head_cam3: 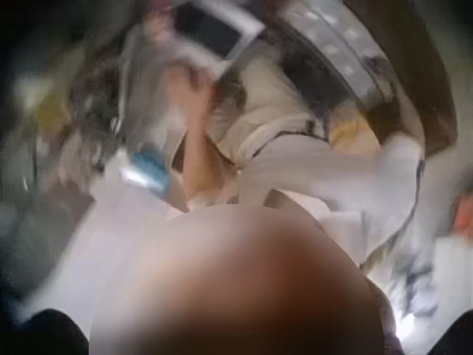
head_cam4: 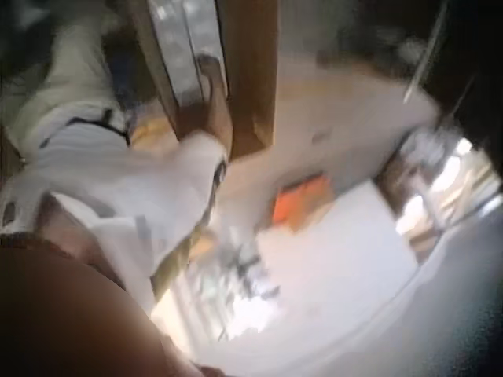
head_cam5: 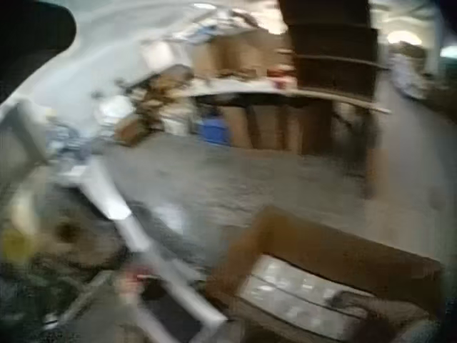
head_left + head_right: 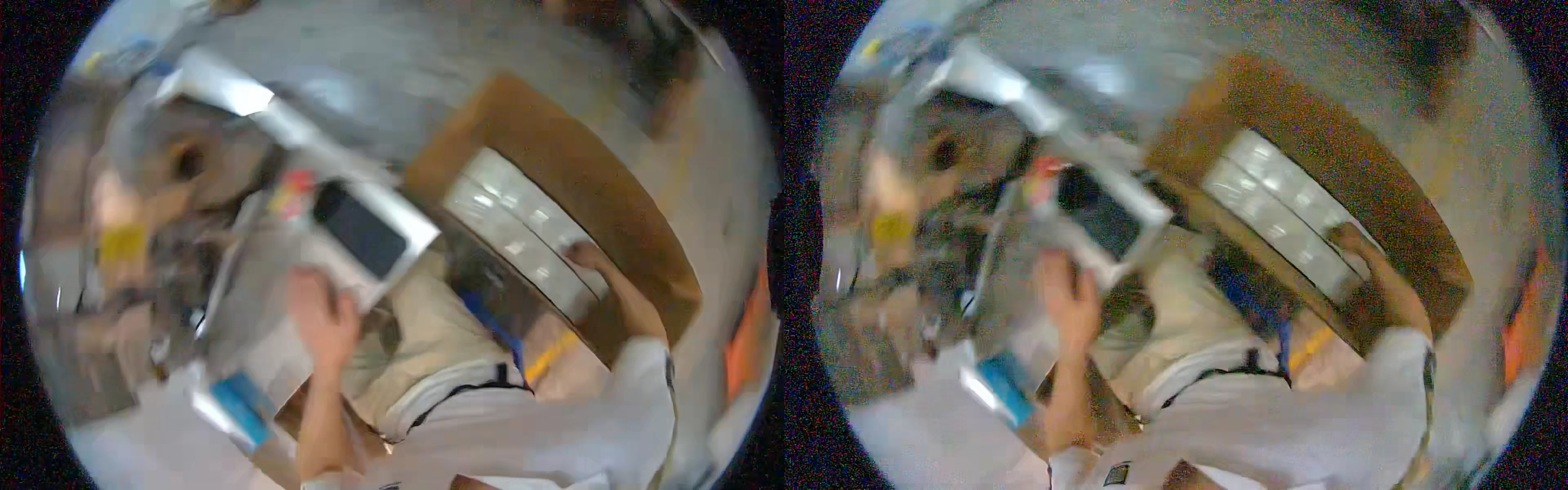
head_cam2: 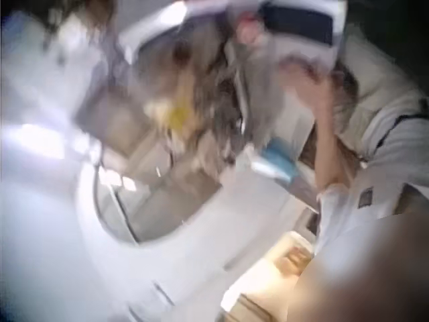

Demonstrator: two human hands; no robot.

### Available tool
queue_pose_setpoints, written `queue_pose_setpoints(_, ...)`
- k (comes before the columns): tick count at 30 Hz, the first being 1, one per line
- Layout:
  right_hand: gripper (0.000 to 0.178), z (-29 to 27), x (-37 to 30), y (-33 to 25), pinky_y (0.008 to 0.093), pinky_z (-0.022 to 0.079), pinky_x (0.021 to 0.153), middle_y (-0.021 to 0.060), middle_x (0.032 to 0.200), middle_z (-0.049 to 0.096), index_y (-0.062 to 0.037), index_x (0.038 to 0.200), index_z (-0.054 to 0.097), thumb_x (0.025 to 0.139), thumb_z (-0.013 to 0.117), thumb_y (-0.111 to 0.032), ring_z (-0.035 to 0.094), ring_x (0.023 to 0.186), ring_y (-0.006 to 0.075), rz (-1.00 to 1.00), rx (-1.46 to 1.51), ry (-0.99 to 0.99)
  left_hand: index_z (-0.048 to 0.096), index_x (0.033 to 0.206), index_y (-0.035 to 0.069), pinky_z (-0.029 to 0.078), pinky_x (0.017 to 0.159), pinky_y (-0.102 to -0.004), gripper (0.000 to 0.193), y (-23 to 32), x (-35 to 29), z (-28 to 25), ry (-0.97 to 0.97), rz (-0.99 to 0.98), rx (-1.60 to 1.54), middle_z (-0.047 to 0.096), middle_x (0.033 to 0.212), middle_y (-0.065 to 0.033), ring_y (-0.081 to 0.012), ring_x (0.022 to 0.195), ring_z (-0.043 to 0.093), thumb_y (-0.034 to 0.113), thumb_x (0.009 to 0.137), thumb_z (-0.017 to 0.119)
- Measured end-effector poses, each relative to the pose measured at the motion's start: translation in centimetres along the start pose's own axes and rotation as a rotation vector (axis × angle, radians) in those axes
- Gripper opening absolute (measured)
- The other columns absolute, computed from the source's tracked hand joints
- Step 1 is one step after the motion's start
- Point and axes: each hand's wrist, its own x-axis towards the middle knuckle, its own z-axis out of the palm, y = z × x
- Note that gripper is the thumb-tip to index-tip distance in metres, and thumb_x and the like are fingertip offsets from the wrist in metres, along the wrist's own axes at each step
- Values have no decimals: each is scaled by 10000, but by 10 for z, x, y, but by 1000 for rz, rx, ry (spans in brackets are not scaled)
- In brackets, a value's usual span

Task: Packaging stacks of paper into plastic bags using a heat sealer and placing them into a cardboard box.

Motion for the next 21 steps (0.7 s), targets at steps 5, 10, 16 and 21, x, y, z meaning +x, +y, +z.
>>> queue_pose_setpoints(5,413,-121,-131,-144,371,520,914,188,1133,704,21,1259,616,923,652,-218,690,1006,287,-396,302,414,640,1232,69,515,878,-403,357,-20,-34,-15,-88,-87,-563,691,1120,-168,-291,1008,668,231,914,656)
queue_pose_setpoints(10,393,-166,-227,-255,365,470,995,172,1203,685,16,1264,619,927,650,-184,643,1124,269,-519,308,580,619,1261,1,521,866,-335,323,-206,-135,-116,672,-572,-802,701,1131,-135,-196,979,662,124,962,615)
queue_pose_setpoints(16,341,-176,-284,-344,328,502,907,122,1044,713,37,1210,636,924,645,-147,662,968,204,-630,303,679,639,1073,-16,510,817,-412,468,-425,-253,-119,874,-823,92,696,948,-184,-308,886,663,272,752,822)
queue_pose_setpoints(21,314,-163,-303,-405,279,516,824,87,1044,706,63,1208,637,922,643,-67,637,912,132,-711,201,645,650,907,-19,497,679,-429,350,-462,-286,-104,773,-1032,-164,687,789,-169,-312,731,660,276,779,788)
